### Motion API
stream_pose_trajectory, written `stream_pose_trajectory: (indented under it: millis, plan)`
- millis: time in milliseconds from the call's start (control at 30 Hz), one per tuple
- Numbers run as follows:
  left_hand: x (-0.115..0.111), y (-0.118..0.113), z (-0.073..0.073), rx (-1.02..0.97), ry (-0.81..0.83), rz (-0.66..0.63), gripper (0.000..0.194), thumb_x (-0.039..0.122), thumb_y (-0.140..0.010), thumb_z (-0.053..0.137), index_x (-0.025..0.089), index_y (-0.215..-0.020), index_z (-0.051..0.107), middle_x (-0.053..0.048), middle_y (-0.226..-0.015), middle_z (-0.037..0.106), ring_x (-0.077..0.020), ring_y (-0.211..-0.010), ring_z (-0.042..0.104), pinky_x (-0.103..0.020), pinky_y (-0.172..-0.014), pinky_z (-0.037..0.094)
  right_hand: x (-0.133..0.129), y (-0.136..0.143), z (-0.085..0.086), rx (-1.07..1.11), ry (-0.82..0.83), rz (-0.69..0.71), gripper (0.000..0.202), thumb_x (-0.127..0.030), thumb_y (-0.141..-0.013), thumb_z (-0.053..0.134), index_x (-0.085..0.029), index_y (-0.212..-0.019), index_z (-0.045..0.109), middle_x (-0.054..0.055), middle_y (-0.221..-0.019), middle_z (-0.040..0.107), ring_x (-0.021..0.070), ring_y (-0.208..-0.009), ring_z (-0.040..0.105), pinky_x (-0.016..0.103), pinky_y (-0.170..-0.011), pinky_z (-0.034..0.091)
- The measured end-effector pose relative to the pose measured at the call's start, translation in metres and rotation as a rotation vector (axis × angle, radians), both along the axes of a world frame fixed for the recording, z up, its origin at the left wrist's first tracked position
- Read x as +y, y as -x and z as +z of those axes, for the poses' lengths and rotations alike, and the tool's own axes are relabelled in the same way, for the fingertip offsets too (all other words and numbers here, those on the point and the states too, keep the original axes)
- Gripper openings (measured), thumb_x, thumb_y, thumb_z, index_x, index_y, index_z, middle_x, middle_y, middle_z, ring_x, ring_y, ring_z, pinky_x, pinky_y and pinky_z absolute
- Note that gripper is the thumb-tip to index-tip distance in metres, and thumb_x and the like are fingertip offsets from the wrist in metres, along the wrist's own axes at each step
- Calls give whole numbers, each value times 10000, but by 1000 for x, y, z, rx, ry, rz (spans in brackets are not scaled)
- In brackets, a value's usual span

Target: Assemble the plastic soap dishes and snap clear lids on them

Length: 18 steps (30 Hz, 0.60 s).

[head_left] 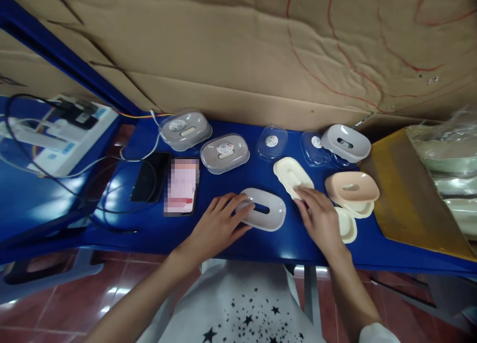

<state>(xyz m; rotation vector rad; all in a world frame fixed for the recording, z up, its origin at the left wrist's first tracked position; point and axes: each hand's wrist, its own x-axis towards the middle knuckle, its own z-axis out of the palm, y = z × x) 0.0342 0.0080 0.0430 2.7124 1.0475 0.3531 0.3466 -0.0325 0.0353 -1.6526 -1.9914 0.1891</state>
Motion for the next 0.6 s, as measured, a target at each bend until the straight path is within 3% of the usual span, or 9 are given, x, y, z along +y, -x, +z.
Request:
stream_pose_trajectory:
  millis: [100, 200, 333, 400, 467, 600]
  plan:
    - [2, -6, -5, -41, 14, 93, 556, 402, -1013, 749, 226, -1497, 540, -190, -1439, 643, -398, -1278, 662, -572, -1002, 598, -5, 16, 13, 115, 41, 161, 284, -236, -1105, 572, -256, -1360, 697, 77, -1324, 776, 262, -1258, 716, 481, -1066, 590]
    - [4, -10, -9, -100, 33, 148, 641, 438, -1012, 745, 222, -1551, 474, -216, -1437, 612, -397, -1293, 665, -572, -995, 613, -11, 22, 21, 96, 67, 295, 325, -210, -1102, 554, -276, -1385, 699, 67, -1336, 774, 262, -1294, 705, 502, -1105, 580]
    - [7, -13, -12, -76, 40, 88, 758, 401, -981, 794, 249, -1619, 416, -247, -1629, 477, -439, -1445, 567, -629, -1076, 580, -15, 10, 16, 60, -6, 198, 361, -201, -1088, 562, -266, -1417, 695, 86, -1318, 775, 287, -1309, 695, 542, -1126, 576]
    - [9, -11, -12, -74, 46, 28, 601, 337, -1005, 767, 263, -1544, 513, -216, -1692, 430, -424, -1487, 537, -628, -1116, 564, -15, 0, 9, 15, -35, 111, 348, -207, -1085, 572, -251, -1404, 703, 98, -1304, 776, 302, -1296, 696, 560, -1126, 575]
    - [10, -7, -10, -130, 51, 3, 391, 301, -1036, 724, 264, -1410, 613, -166, -1658, 491, -384, -1476, 553, -599, -1139, 567, -14, -7, 3, -13, -33, 76, 338, -201, -1086, 573, -233, -1395, 705, 106, -1303, 774, 303, -1283, 700, 559, -1125, 581]
    - [11, 0, -2, -320, -25, 135, 299, 276, -1039, 720, 283, -1321, 623, -120, -1523, 580, -359, -1488, 522, -596, -1179, 550, -15, -10, -3, -29, -9, 112, 340, -186, -1086, 569, -220, -1399, 699, 105, -1337, 764, 293, -1289, 699, 556, -1162, 569]
